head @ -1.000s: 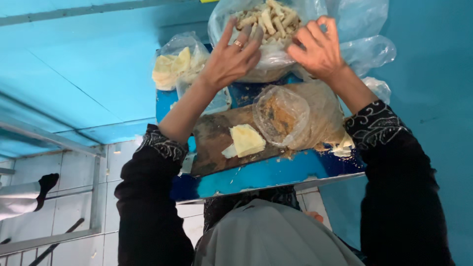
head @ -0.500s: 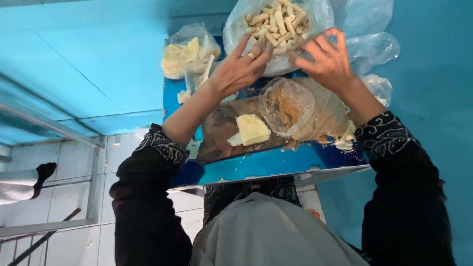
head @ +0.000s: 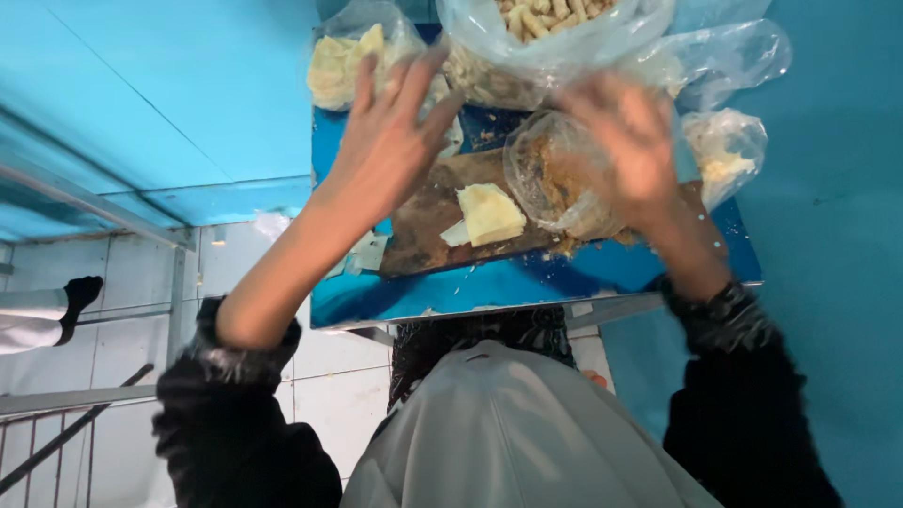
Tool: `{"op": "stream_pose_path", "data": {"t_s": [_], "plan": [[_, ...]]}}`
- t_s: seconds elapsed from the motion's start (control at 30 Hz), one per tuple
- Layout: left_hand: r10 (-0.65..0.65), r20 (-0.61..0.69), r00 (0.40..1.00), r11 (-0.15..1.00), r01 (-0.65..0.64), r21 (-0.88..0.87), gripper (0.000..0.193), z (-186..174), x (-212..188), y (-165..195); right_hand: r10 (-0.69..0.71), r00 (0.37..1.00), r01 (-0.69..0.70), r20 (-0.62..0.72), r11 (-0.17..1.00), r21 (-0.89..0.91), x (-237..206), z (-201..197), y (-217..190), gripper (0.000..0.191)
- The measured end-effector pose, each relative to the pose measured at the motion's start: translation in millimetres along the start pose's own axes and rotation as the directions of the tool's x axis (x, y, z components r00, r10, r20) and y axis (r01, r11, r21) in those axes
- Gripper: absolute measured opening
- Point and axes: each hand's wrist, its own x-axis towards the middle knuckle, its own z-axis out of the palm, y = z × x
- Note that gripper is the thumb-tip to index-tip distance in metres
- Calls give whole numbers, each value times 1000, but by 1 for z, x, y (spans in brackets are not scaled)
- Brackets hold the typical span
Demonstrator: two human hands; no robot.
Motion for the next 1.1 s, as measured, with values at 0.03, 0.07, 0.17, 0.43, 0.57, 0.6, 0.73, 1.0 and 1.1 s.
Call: {"op": "stream_pose_path", "data": {"t_s": [0.03, 0.07, 0.17, 0.43, 0.57, 0.6, 0.73, 1.0, 1.1], "plan": [[-33, 50, 998, 999, 34, -12, 43, -13, -16, 2, -13, 1000, 12, 25, 999, 44, -7, 6, -18, 51], [-68, 104, 992, 997, 71, -22, 35, -25, -33, 4, -25, 998, 20, 50, 996, 93, -15, 13, -34, 41], [-271, 161, 949, 949, 291, -119, 32, -52, -82, 16, 1, 961, -56, 277, 980, 193, -27, 33, -56, 28], [-717, 96, 690, 546, 642, -538, 14, -36, -160, 74, 177, 959, -211, 221, 967, 140, -45, 76, -57, 17], [-778, 62, 626, 463, 637, -616, 13, -4, -154, 96, 421, 871, -470, 252, 864, 180, -44, 84, -50, 15], [-726, 48, 686, 529, 602, -598, 16, 1, -150, 100, 480, 839, -530, 255, 827, 186, -44, 86, -50, 15], [-489, 12, 872, 738, 421, -527, 29, 31, -117, 106, 345, 927, -345, 148, 938, -28, -48, 95, -60, 18], [-402, 81, 912, 861, 406, -307, 35, 89, -91, 122, 720, 664, -705, 201, 513, 490, -63, 105, -21, 16], [-386, 70, 920, 871, 389, -301, 34, 100, -90, 124, 786, 587, -582, 193, 245, 775, -74, 107, -9, 12]]}}
